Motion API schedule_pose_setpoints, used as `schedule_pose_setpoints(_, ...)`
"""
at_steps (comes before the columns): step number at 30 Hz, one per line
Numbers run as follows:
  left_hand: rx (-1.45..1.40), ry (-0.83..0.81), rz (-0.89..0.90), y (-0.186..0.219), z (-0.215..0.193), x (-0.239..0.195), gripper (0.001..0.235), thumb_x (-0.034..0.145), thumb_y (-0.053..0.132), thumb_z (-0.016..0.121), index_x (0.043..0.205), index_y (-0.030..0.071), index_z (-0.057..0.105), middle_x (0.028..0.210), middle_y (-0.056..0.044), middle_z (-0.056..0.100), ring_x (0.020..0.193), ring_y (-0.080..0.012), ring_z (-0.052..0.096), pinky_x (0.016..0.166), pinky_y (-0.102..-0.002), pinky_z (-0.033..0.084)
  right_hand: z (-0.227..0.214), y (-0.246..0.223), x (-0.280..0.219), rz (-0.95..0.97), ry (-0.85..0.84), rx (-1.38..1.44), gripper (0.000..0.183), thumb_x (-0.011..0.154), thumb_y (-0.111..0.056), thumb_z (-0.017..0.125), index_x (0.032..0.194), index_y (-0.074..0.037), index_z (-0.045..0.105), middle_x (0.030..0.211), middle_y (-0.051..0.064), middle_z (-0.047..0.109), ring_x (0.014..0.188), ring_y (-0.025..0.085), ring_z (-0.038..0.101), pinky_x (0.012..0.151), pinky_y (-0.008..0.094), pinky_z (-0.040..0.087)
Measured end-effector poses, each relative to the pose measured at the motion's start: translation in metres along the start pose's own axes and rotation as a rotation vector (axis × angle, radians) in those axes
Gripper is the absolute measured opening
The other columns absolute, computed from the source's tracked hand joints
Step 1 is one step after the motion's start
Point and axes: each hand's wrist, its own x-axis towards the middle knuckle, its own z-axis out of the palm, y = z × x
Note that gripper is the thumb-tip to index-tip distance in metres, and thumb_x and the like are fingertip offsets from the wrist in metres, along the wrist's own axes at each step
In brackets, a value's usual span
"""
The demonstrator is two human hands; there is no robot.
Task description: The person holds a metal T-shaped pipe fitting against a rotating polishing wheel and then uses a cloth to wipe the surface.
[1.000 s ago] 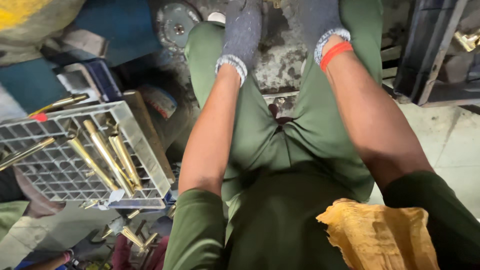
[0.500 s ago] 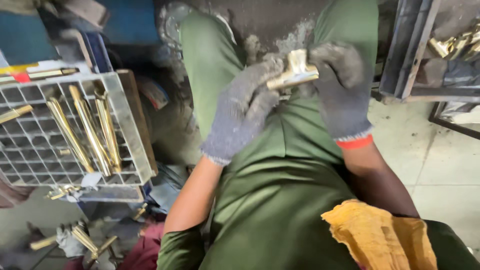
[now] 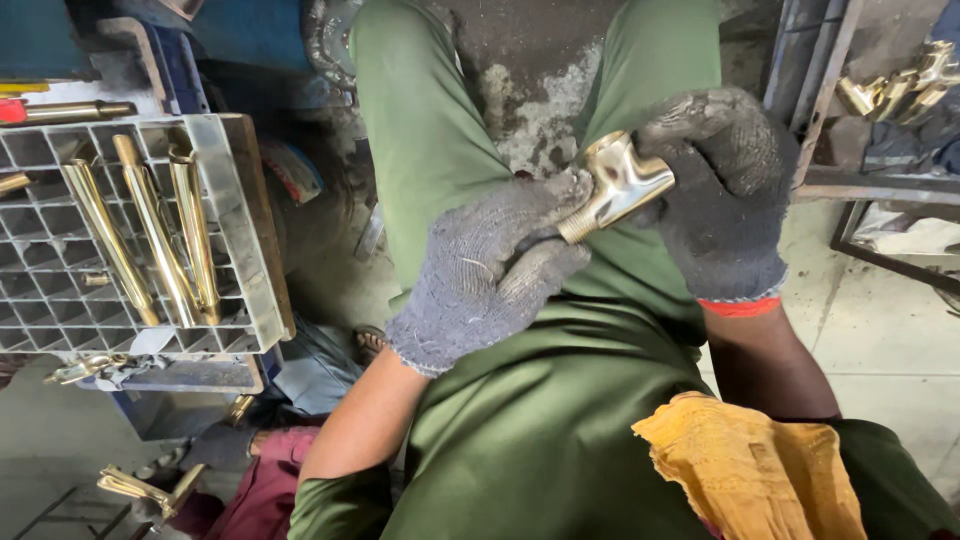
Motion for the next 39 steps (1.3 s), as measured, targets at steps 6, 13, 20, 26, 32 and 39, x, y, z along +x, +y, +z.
schedule_pose_setpoints(6,0.095,0.045,0.225,0.000,0.001,-0.004,0.037,0.095,0.024,0.082,0.124,0.007,0.067,0.127,-0.013,0.071,0.112,-0.0322,0.072,0.096,-0.038,0.059,0.002,0.006,-0.002,0.104,0.083,0.135,0.019,0.101,0.011,0.067,0.116,-0.001,0.065,0.108,0.006,0.070,0.098,0.014,0.070,0.088,0.029,0.060)
schedule_pose_setpoints(13,0.016,0.051,0.185,-0.002,0.003,-0.011,0.043,0.094,0.024,0.085,0.127,0.006,0.064,0.123,-0.013,0.071,0.113,-0.0327,0.073,0.094,-0.038,0.059,0.004,-0.011,-0.002,-0.071,-0.040,-0.034,0.010,0.101,0.007,0.066,0.109,0.000,0.067,0.104,0.009,0.070,0.093,0.016,0.070,0.084,0.028,0.057)
schedule_pose_setpoints(20,-0.091,0.117,0.074,0.005,0.011,-0.016,0.043,0.093,0.018,0.085,0.129,0.003,0.064,0.106,-0.011,0.072,0.085,-0.0200,0.074,0.076,-0.029,0.059,0.024,-0.029,0.002,0.089,0.076,-0.038,0.012,0.095,-0.006,0.069,0.108,-0.006,0.068,0.104,0.008,0.068,0.091,0.021,0.068,0.073,0.034,0.057)
schedule_pose_setpoints(26,-0.187,0.273,-0.127,0.006,0.019,-0.014,0.040,0.096,0.010,0.079,0.132,0.002,0.064,0.103,-0.010,0.073,0.079,-0.0126,0.072,0.074,-0.027,0.059,0.035,-0.045,-0.008,0.303,-0.070,0.626,0.026,0.102,-0.016,0.070,0.123,-0.004,0.061,0.113,0.011,0.070,0.096,0.021,0.068,0.081,0.034,0.058)
schedule_pose_setpoints(32,0.102,0.391,0.017,0.000,0.030,-0.010,0.035,0.093,0.010,0.084,0.122,0.004,0.066,0.104,-0.013,0.071,0.087,-0.0249,0.072,0.076,-0.030,0.058,0.041,-0.054,-0.017,0.031,-0.267,0.011,0.044,0.103,-0.006,0.064,0.145,0.000,0.053,0.139,0.014,0.062,0.128,0.023,0.062,0.113,0.037,0.051)
schedule_pose_setpoints(39,0.346,0.303,0.395,-0.011,0.027,-0.005,0.029,0.092,0.007,0.084,0.116,0.007,0.068,0.122,-0.014,0.069,0.112,-0.0340,0.070,0.097,-0.041,0.060,0.032,-0.034,-0.017,0.216,-0.236,0.438,0.062,0.098,-0.004,0.070,0.153,0.004,0.042,0.143,0.015,0.059,0.135,0.023,0.058,0.117,0.037,0.050)
